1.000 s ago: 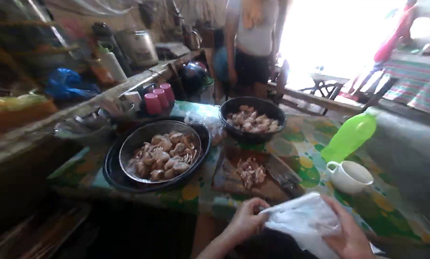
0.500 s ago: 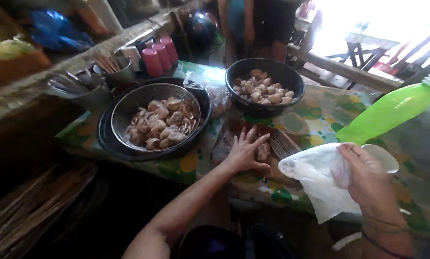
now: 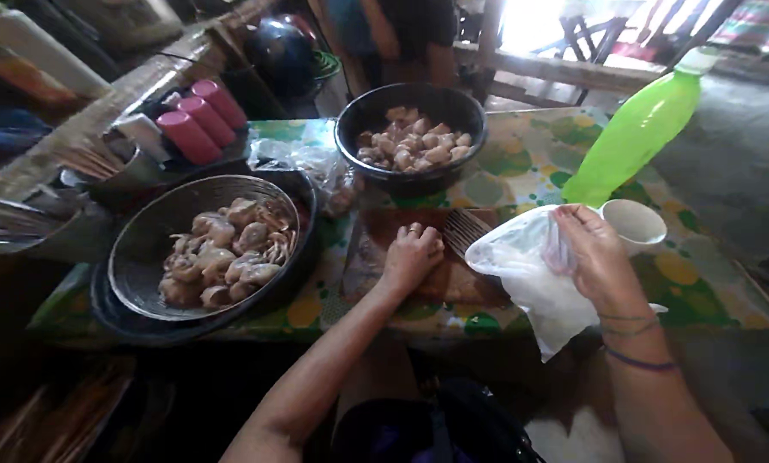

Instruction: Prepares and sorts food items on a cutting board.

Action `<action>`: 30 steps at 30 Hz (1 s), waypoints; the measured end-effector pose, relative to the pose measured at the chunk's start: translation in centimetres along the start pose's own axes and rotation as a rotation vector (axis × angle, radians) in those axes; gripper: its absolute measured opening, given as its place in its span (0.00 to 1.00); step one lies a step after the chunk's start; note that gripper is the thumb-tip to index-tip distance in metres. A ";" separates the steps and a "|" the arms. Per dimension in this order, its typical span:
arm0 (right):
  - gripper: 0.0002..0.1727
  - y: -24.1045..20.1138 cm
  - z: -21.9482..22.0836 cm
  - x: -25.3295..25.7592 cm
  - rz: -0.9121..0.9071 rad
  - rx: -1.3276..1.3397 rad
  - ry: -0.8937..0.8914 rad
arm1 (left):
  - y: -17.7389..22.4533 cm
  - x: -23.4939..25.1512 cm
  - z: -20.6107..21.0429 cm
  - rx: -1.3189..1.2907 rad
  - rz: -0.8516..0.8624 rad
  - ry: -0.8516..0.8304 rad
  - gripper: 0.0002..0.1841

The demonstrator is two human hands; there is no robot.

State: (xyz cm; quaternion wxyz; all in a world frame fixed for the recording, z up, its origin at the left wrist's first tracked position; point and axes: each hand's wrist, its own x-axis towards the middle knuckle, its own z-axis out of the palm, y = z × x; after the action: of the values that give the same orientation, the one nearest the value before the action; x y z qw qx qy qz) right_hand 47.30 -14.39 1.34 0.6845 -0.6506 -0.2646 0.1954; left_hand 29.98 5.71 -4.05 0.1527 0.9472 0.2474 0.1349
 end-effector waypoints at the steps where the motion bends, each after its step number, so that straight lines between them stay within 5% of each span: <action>1: 0.09 0.2 0.1 0.1 0.005 0.001 0.004 | 0.1 0.0 -0.1 0.010 -0.022 -0.026 0.17; 10: 0.08 0.0 0.2 -0.1 0.006 0.038 0.049 | -0.1 0.8 -0.3 0.023 -0.017 -0.059 0.18; 14: 0.09 0.4 0.2 0.5 0.033 0.068 0.048 | -0.7 2.0 -1.2 -0.129 -0.152 -0.039 0.17; 21: 0.10 1.5 0.5 1.2 0.049 -0.058 0.041 | -2.4 4.3 -3.6 -0.837 -0.480 -0.029 0.12; 30: 0.11 2.5 0.9 1.9 0.112 -0.148 0.016 | 2.0 4.3 -5.6 -1.375 -0.417 -0.145 0.13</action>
State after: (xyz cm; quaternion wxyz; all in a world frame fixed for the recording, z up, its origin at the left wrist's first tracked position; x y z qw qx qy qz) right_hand 48.38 -12.32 -0.97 0.6248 -0.7146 -0.2359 0.2080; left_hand 32.64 7.44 2.54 0.7529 0.5765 0.2714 0.1648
